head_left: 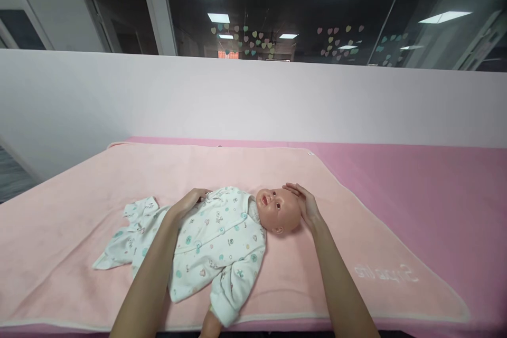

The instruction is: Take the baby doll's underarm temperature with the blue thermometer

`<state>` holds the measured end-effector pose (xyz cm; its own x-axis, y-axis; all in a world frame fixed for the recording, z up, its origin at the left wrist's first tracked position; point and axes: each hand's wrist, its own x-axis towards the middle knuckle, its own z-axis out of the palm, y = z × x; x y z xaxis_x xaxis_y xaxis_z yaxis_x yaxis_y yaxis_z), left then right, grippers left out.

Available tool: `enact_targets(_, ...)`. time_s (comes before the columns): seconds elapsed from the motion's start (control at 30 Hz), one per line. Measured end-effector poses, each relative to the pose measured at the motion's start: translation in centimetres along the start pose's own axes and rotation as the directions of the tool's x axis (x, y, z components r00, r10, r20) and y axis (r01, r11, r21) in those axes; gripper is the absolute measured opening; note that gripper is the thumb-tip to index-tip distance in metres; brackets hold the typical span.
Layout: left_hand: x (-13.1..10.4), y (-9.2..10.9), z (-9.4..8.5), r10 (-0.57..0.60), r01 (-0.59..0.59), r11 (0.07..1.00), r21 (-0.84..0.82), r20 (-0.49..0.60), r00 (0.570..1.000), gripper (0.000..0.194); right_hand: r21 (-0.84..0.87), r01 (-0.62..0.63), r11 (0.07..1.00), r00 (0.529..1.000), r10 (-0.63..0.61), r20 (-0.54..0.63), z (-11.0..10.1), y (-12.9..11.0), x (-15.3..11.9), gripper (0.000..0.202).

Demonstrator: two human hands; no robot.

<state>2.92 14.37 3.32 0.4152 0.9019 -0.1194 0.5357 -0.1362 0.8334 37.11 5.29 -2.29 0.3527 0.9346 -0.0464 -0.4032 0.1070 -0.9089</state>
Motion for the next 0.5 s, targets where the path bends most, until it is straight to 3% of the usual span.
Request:
enact_targets(0.07,0.0,0.1,-0.1,0.019,-0.006,0.995,-0.099,0.129,0.992,0.042,-0.007,0.049,0.999,0.999,-0.049,0.018,-0.1,-0.1,0.0,0.03)
enact_targets(0.13,0.0,-0.1,-0.2,0.022,0.005,0.99,-0.143,0.189,0.982,0.046,-0.063,0.102,0.993,0.993,-0.098,0.066,0.3,-0.3,-0.4,0.03)
enact_targets(0.27,0.2,-0.6,-0.5,0.054,-0.048,0.998,-0.047,0.143,0.988,0.049,-0.155,0.09,0.984,0.987,-0.068,0.142,1.7,-0.5,-1.4,0.031)
enact_targets(0.5,0.4,-0.9,-0.4,0.14,-0.143,0.989,0.025,0.101,0.985,0.048,-0.157,0.087,0.984,0.99,-0.068,0.121,2.3,-0.5,-1.5,0.031)
